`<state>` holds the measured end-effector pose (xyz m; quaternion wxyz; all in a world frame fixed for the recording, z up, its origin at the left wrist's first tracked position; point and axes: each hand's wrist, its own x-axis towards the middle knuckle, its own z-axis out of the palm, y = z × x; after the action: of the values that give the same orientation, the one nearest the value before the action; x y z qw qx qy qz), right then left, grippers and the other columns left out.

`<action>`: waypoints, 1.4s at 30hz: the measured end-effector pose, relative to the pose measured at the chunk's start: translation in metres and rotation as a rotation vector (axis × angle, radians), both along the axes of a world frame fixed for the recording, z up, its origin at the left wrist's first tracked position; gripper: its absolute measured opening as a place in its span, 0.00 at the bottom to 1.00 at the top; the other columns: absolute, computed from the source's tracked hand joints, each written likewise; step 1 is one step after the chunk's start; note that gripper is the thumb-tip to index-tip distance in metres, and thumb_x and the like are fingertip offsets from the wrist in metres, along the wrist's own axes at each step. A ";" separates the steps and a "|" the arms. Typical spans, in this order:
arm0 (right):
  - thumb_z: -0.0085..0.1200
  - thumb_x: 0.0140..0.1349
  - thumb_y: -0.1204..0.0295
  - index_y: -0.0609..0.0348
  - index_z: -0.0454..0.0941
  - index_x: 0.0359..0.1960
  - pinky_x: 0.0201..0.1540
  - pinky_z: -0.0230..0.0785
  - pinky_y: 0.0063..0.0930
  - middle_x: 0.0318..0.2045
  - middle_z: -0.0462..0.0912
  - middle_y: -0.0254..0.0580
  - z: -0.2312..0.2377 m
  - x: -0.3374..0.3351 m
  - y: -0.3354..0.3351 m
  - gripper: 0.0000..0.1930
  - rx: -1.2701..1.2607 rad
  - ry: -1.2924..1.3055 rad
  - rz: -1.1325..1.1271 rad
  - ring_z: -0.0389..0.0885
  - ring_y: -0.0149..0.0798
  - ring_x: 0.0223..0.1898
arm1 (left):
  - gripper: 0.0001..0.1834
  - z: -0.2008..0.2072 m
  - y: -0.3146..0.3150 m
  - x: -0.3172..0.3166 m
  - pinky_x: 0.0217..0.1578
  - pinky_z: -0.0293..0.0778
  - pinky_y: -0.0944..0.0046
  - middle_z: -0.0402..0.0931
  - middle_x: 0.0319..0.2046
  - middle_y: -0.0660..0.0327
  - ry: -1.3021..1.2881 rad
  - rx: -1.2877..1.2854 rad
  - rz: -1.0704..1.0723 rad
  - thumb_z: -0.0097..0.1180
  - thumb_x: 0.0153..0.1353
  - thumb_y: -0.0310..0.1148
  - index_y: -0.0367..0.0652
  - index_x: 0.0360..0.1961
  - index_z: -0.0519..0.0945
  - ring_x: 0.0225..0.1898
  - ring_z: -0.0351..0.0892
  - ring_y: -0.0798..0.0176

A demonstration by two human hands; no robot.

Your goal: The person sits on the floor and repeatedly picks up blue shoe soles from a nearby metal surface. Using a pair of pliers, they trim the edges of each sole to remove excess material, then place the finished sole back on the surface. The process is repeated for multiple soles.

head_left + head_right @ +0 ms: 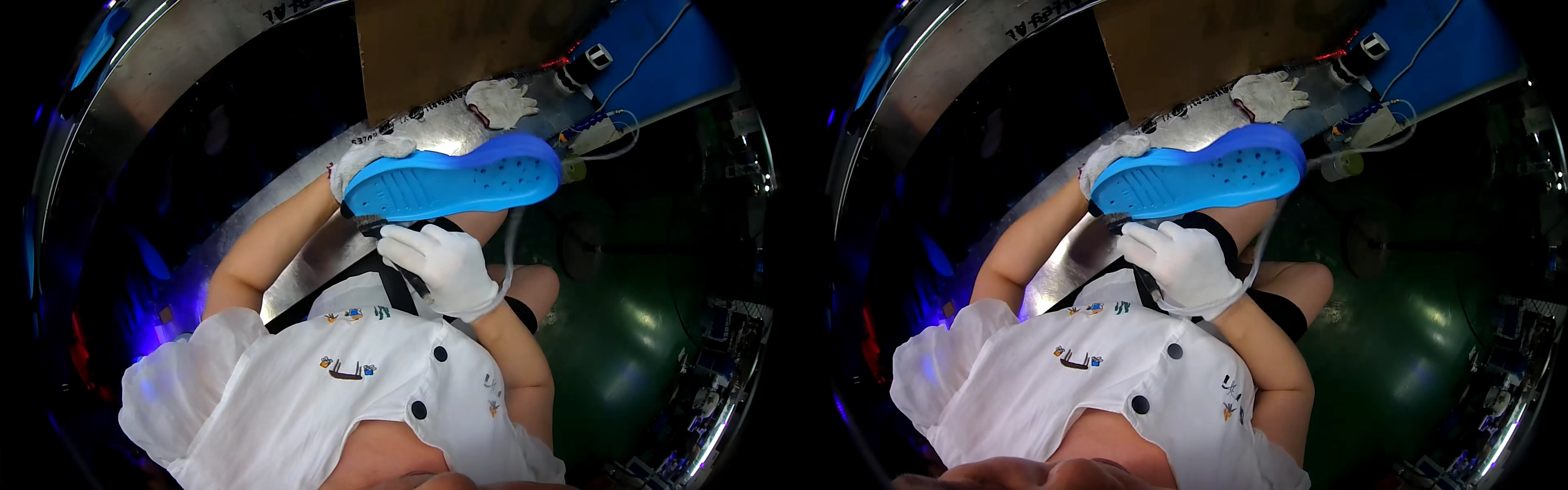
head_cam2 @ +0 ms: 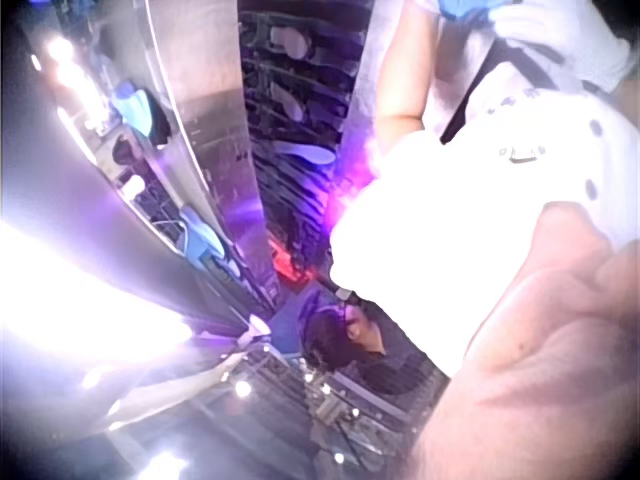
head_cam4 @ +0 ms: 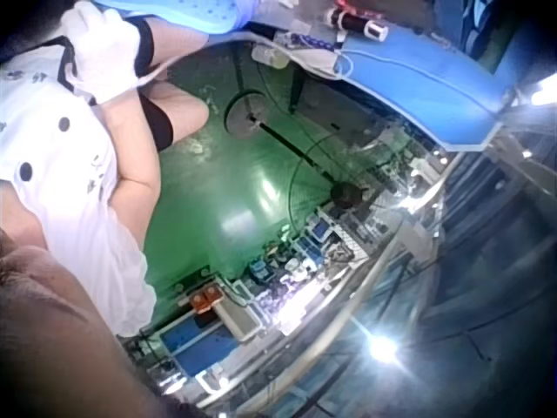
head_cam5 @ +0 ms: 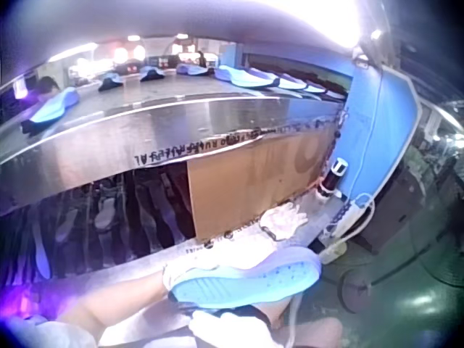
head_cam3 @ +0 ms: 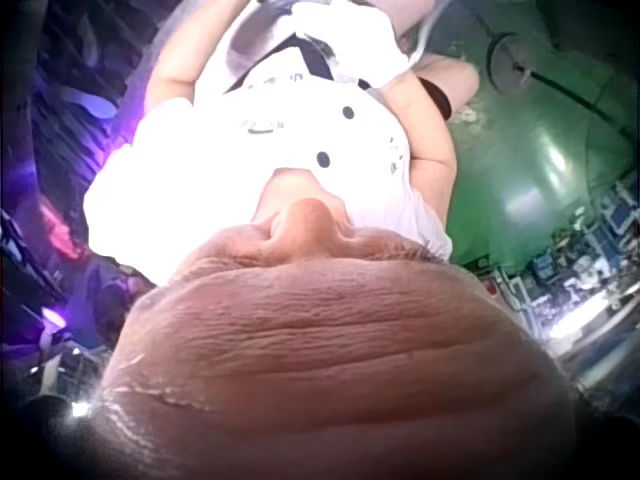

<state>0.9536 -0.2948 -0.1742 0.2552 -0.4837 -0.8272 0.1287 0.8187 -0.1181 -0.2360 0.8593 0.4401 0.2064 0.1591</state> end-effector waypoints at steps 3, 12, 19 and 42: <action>0.59 0.47 0.74 0.52 0.80 0.40 0.30 0.73 0.30 0.42 0.82 0.34 -0.012 0.012 0.013 0.15 0.142 0.275 -0.044 0.77 0.40 0.28 | 0.26 0.010 0.002 -0.001 0.48 0.80 0.60 0.79 0.47 0.45 -0.129 0.051 -0.128 0.50 0.65 0.48 0.33 0.49 0.81 0.47 0.82 0.53; 0.58 0.49 0.72 0.49 0.82 0.38 0.26 0.71 0.29 0.44 0.83 0.31 0.003 0.029 0.010 0.13 0.203 0.167 -0.091 0.76 0.35 0.25 | 0.27 0.014 0.017 -0.009 0.54 0.74 0.60 0.79 0.47 0.49 0.222 0.195 -0.031 0.54 0.62 0.52 0.42 0.53 0.80 0.49 0.80 0.55; 0.63 0.50 0.72 0.52 0.83 0.37 0.29 0.74 0.28 0.39 0.85 0.36 0.030 0.036 0.006 0.11 0.170 0.144 -0.133 0.78 0.39 0.27 | 0.23 0.043 0.009 -0.022 0.63 0.63 0.63 0.73 0.55 0.51 0.206 0.472 0.003 0.55 0.62 0.49 0.47 0.53 0.78 0.60 0.70 0.56; 0.65 0.46 0.73 0.52 0.83 0.37 0.24 0.71 0.26 0.38 0.86 0.35 0.026 0.033 0.022 0.13 0.326 0.115 0.033 0.76 0.35 0.23 | 0.36 0.051 0.012 -0.020 0.36 0.83 0.58 0.79 0.41 0.44 0.111 0.260 0.126 0.57 0.57 0.61 0.34 0.48 0.79 0.35 0.84 0.54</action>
<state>0.9868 -0.2724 -0.1486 0.3749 -0.4142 -0.8291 0.0245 0.7983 -0.1062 -0.1848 0.7706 0.5419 0.2586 0.2136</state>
